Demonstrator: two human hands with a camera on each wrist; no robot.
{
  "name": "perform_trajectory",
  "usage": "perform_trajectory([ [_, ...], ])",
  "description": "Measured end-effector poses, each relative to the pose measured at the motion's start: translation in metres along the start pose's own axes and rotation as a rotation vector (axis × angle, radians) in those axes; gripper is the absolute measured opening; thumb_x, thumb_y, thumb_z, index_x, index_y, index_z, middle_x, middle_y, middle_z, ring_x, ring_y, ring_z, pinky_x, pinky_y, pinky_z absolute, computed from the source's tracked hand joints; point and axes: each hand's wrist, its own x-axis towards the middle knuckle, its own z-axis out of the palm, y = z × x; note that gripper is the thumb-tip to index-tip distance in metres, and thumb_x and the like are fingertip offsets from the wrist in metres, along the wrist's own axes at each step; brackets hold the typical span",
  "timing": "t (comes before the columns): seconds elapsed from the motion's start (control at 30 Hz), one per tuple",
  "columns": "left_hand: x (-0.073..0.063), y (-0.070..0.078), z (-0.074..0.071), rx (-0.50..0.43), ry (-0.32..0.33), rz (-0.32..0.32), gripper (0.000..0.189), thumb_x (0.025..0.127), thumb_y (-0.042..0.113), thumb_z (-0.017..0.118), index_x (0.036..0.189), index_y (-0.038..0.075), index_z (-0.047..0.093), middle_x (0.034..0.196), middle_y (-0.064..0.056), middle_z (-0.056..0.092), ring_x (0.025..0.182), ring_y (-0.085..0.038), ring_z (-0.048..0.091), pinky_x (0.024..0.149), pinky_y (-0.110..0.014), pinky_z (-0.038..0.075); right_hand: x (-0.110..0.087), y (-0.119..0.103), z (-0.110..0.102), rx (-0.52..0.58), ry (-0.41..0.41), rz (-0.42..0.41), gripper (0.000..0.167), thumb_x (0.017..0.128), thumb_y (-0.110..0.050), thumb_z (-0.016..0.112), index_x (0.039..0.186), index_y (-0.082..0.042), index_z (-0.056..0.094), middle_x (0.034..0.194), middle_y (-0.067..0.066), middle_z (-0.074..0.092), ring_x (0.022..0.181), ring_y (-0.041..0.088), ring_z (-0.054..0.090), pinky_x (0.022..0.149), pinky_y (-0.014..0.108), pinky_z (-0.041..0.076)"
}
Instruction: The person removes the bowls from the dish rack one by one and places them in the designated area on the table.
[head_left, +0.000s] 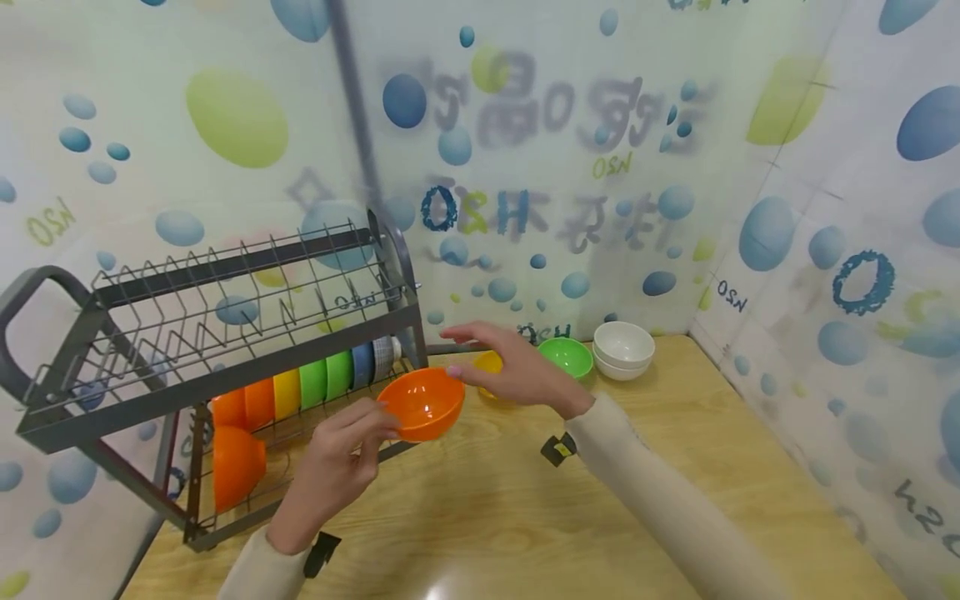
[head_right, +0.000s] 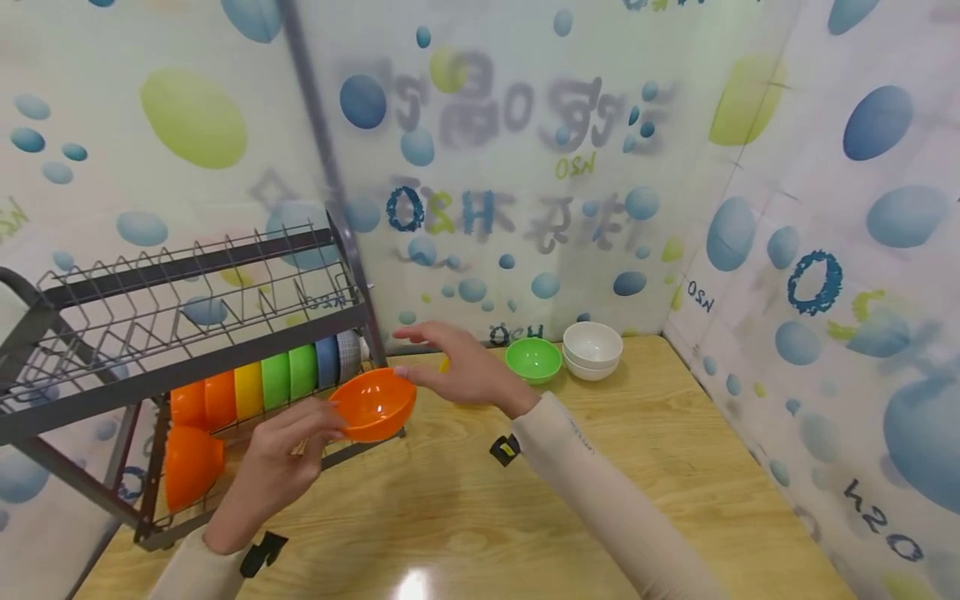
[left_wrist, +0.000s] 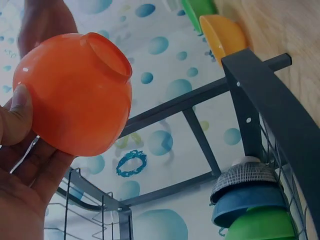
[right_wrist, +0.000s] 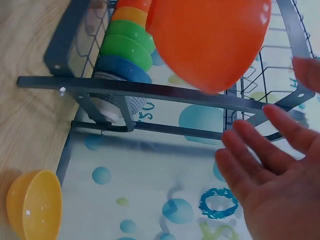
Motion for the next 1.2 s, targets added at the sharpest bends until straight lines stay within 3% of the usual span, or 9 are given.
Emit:
perform_trajectory([
  [0.23, 0.004, -0.003, 0.014, -0.037, -0.044, 0.044, 0.025, 0.088, -0.014, 0.066, 0.089, 0.011, 0.07, 0.094, 0.0, 0.071, 0.084, -0.016, 0.066, 0.083, -0.015, 0.056, -0.036, -0.002, 0.003, -0.1, -0.057, -0.175, 0.049, 0.096, -0.034, 0.074, 0.141, -0.02, 0.062, 0.151, -0.003, 0.055, 0.141, 0.017, 0.048, 0.114, 0.044, 0.048],
  [0.47, 0.006, 0.0, 0.023, -0.002, -0.115, 0.074, 0.02, 0.103, 0.005, 0.057, 0.089, 0.012, 0.069, 0.095, 0.002, 0.069, 0.084, -0.012, 0.062, 0.08, -0.02, 0.058, -0.063, 0.0, 0.006, -0.187, -0.103, -0.28, 0.04, 0.096, -0.027, 0.075, 0.133, -0.018, 0.067, 0.139, -0.003, 0.064, 0.13, 0.014, 0.057, 0.11, 0.036, 0.051],
  [0.6, 0.005, 0.003, 0.025, 0.023, -0.142, 0.055, 0.017, 0.097, -0.002, 0.067, 0.089, 0.013, 0.07, 0.097, 0.003, 0.07, 0.087, -0.012, 0.064, 0.083, -0.025, 0.06, -0.07, 0.004, 0.011, -0.272, -0.092, -0.346, 0.029, 0.095, -0.02, 0.076, 0.124, -0.017, 0.071, 0.127, -0.006, 0.07, 0.12, 0.011, 0.063, 0.105, 0.03, 0.053],
  [0.7, 0.005, 0.004, 0.026, 0.036, -0.159, 0.048, 0.026, 0.085, -0.012, 0.075, 0.089, 0.014, 0.07, 0.099, 0.002, 0.071, 0.089, -0.013, 0.065, 0.085, -0.029, 0.061, -0.073, 0.007, 0.014, -0.325, -0.051, -0.428, 0.022, 0.094, -0.015, 0.076, 0.115, -0.015, 0.074, 0.118, -0.004, 0.073, 0.111, 0.011, 0.067, 0.1, 0.025, 0.055],
  [0.8, 0.005, 0.004, 0.029, 0.033, -0.161, 0.06, 0.028, 0.084, -0.014, 0.075, 0.09, 0.013, 0.07, 0.099, 0.001, 0.071, 0.089, -0.014, 0.065, 0.088, -0.032, 0.061, -0.074, 0.009, 0.016, -0.36, -0.016, -0.488, 0.017, 0.093, -0.012, 0.076, 0.11, -0.013, 0.075, 0.112, -0.002, 0.075, 0.105, 0.011, 0.068, 0.097, 0.02, 0.056],
  [1.03, 0.005, 0.004, 0.032, 0.009, -0.178, 0.065, 0.033, 0.081, -0.017, 0.076, 0.094, 0.013, 0.072, 0.103, -0.001, 0.073, 0.096, -0.015, 0.067, 0.092, -0.031, 0.06, -0.077, 0.013, 0.019, -0.398, 0.018, -0.528, 0.018, 0.091, -0.011, 0.078, 0.109, -0.013, 0.076, 0.11, -0.002, 0.077, 0.105, 0.011, 0.071, 0.097, 0.022, 0.057],
  [1.2, 0.008, 0.001, 0.035, -0.022, -0.185, 0.06, 0.032, 0.081, -0.014, 0.077, 0.1, 0.011, 0.074, 0.107, -0.001, 0.073, 0.105, -0.018, 0.065, 0.1, -0.019, 0.053, -0.077, 0.017, 0.018, -0.394, 0.041, -0.521, 0.018, 0.09, -0.011, 0.079, 0.108, -0.013, 0.076, 0.111, -0.002, 0.077, 0.106, 0.013, 0.071, 0.097, 0.024, 0.057],
])
